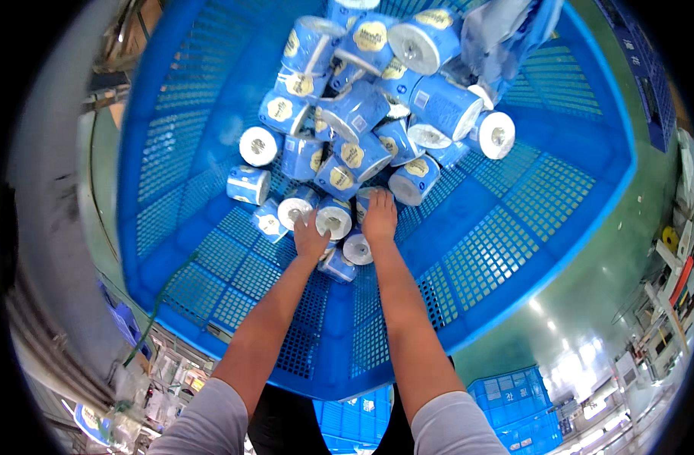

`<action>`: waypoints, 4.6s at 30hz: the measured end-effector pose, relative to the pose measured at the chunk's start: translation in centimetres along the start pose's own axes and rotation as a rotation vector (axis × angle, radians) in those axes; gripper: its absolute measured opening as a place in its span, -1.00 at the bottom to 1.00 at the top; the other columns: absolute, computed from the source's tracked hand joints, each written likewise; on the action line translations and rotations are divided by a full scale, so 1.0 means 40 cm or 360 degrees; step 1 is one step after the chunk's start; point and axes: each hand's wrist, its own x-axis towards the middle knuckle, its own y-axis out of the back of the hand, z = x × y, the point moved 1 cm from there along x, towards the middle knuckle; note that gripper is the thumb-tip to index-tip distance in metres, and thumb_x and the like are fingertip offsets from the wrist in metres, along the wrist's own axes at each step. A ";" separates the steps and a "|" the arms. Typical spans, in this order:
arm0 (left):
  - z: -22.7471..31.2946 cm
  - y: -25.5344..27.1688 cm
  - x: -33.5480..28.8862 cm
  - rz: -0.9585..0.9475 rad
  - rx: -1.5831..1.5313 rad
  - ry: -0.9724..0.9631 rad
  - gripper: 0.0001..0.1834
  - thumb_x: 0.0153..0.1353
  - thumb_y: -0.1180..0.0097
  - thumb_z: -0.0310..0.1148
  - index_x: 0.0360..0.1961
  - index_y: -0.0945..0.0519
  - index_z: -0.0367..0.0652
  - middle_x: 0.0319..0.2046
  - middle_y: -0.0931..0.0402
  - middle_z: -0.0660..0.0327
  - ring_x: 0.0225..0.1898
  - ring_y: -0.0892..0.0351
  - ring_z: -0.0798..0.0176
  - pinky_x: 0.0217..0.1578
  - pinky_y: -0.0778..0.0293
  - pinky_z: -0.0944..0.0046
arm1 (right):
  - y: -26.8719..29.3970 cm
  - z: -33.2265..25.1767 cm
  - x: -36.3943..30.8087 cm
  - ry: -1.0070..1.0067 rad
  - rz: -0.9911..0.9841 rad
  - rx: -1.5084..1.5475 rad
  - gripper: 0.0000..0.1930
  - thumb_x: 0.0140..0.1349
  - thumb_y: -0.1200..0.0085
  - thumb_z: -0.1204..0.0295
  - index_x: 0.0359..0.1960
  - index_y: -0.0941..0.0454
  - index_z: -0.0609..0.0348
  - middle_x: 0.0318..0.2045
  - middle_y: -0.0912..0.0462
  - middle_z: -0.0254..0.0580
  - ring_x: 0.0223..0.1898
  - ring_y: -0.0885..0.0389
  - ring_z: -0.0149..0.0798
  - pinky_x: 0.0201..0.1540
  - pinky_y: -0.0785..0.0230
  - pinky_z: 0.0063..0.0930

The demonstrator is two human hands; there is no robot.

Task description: The person unpacks multi-roll tissue paper packages from a blue crate, places the rolls onto a moving conveyor belt, and then collects the rolls from the belt into a blue crate. The person repeats this cycle of unpacking, loading, and collecting throughout the clip.

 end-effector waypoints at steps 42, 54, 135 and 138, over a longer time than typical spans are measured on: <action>0.086 0.454 -0.301 -0.0076 -0.1872 0.0421 -0.62 0.13 -0.12 -0.31 -0.05 -0.49 -0.26 -0.15 -0.40 0.15 -0.13 -0.35 0.27 -0.08 -0.24 0.32 | 0.340 -0.099 -0.160 -0.0437 0.0211 0.0386 -0.57 -0.26 -0.31 0.20 -0.30 -0.64 0.14 -0.32 -0.44 -0.03 -0.14 -0.41 0.00 -0.16 -0.36 -0.25; 0.224 1.393 -0.865 0.1001 -0.1966 -0.0142 -0.52 0.13 -0.07 -0.32 0.05 -0.31 -0.32 -0.04 -0.29 0.15 0.05 -0.28 0.25 0.07 -0.21 0.26 | 1.336 -0.596 -0.386 0.0256 0.1251 0.1093 -0.55 -0.14 -0.18 0.41 -0.10 -0.52 0.17 -0.22 -0.22 -0.15 -0.18 -0.26 -0.17 -0.06 -0.16 -0.40; 0.486 0.535 -0.008 -0.0138 -0.2838 0.0608 -0.60 0.17 0.05 -0.29 0.03 -0.34 -0.19 -0.06 -0.42 0.17 0.02 -0.40 0.21 0.09 -0.30 0.14 | 0.814 0.015 0.301 -0.0859 0.0435 0.2666 -0.78 0.12 0.01 0.39 -0.21 -0.49 0.18 -0.38 -0.46 -0.44 -0.29 -0.39 -0.52 -0.23 -0.23 -0.66; 0.511 0.727 -0.259 0.0245 -0.2721 0.0425 -0.57 0.18 0.04 -0.42 0.09 -0.32 -0.28 0.02 -0.39 0.15 0.06 -0.37 0.22 0.09 -0.29 0.20 | 0.885 -0.008 0.112 -0.0559 0.0462 0.2188 -0.71 0.16 0.08 0.39 -0.11 -0.46 0.25 -0.27 -0.48 -0.34 -0.24 -0.40 -0.45 -0.18 -0.24 -0.61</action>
